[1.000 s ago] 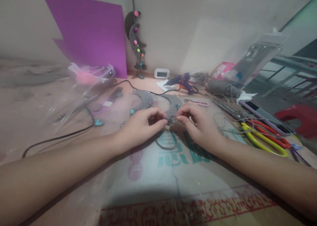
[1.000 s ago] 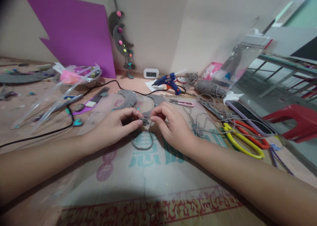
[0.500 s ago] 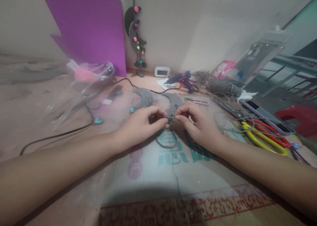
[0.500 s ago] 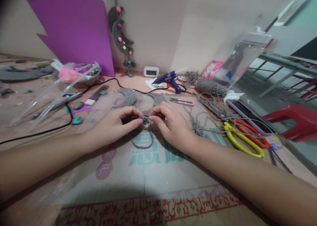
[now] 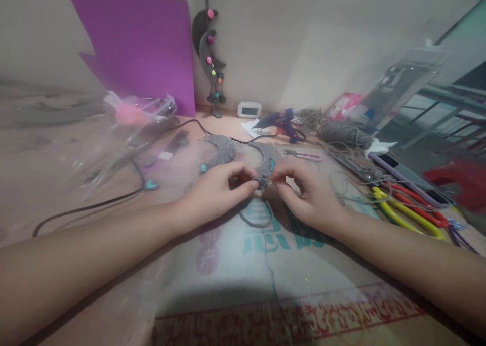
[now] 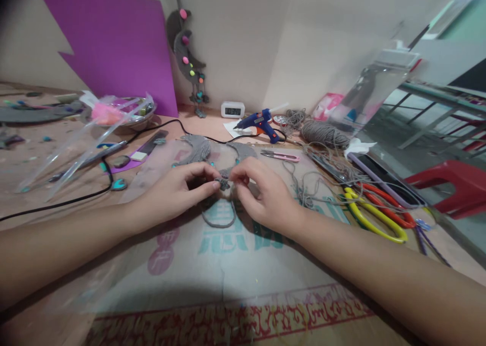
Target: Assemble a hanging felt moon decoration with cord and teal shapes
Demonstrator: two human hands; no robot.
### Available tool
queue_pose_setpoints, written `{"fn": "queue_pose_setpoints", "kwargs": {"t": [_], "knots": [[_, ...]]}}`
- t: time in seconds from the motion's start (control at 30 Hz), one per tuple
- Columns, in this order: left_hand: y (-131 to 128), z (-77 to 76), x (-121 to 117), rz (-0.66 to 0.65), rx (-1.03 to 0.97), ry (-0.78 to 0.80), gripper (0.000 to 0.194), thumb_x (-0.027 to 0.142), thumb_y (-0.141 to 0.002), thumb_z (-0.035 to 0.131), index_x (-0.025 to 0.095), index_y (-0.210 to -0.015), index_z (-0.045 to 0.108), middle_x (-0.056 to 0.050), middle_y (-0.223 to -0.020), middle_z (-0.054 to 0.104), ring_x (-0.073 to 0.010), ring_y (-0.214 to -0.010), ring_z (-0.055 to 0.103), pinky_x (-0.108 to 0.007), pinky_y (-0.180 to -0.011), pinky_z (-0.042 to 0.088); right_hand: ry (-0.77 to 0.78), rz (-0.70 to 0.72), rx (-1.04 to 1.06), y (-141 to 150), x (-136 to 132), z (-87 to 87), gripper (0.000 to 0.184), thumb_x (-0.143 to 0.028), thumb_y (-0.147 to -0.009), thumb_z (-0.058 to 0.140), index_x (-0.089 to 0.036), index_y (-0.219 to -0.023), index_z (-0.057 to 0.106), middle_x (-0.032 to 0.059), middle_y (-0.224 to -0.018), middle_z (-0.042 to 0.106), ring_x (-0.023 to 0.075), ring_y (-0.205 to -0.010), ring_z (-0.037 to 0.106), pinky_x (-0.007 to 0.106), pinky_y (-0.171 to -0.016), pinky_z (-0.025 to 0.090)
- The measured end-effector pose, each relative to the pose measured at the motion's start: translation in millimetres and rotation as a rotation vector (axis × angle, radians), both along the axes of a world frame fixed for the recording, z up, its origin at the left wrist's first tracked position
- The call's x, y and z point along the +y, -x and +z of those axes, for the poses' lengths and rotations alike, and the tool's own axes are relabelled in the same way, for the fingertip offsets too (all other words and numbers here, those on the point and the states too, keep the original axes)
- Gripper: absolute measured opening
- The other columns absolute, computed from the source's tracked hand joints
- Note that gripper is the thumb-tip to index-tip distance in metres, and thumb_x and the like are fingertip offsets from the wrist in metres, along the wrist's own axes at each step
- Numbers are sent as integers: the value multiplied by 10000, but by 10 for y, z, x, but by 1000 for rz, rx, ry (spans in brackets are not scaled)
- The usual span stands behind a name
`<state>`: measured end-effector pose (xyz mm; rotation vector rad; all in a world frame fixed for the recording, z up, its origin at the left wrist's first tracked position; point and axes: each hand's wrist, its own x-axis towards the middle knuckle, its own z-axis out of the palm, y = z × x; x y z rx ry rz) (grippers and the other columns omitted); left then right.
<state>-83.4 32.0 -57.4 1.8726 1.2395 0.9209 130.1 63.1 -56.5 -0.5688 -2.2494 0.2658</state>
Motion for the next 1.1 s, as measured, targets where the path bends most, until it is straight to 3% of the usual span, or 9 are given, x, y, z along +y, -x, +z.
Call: {"fn": "queue_pose_setpoints", "kwargs": {"t": [1.1], "knots": [[2,-25,13,-5,-16,9,157,332,-916,572,211,-974,653,7,-948,705,-164,-909,633,-310,-841,473,-7,44,2,-2,-2,-7,196,-29,-853,488,-211,-923,515,15,-850,572,144,-792,556,280,-733,463]]}}
